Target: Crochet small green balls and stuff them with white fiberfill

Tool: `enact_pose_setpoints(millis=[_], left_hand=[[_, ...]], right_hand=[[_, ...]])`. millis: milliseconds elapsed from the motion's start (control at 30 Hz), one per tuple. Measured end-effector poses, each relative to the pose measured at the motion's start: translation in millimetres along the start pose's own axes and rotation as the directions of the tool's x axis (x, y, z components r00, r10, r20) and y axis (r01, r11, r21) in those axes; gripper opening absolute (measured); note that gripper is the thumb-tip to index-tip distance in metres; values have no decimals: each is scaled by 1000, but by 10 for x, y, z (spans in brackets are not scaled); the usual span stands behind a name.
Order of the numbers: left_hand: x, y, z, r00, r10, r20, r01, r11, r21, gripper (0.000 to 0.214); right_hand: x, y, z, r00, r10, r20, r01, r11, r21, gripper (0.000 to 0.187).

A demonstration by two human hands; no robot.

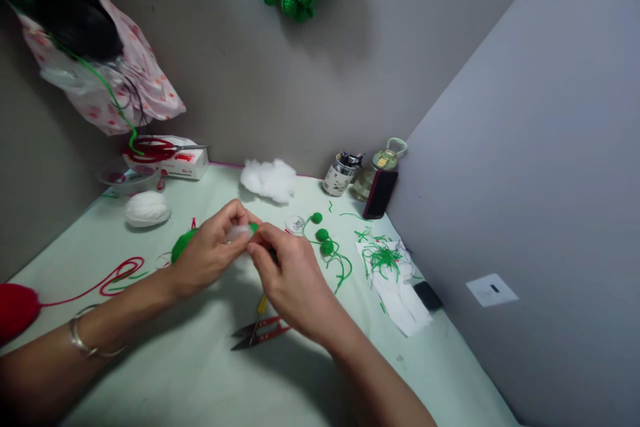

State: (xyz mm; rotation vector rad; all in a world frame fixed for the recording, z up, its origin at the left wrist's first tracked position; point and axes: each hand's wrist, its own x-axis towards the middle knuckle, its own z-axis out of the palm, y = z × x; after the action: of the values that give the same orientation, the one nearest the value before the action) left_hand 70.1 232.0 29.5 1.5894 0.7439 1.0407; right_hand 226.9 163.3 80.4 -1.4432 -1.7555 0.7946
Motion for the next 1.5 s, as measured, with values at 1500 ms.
enact_pose_setpoints(millis=[1500], left_hand=[[-83, 166, -3, 999, 27, 33, -21, 985, -172, 14]], right_hand=[[119, 182, 138, 954, -41, -298, 40, 999, -9, 23]])
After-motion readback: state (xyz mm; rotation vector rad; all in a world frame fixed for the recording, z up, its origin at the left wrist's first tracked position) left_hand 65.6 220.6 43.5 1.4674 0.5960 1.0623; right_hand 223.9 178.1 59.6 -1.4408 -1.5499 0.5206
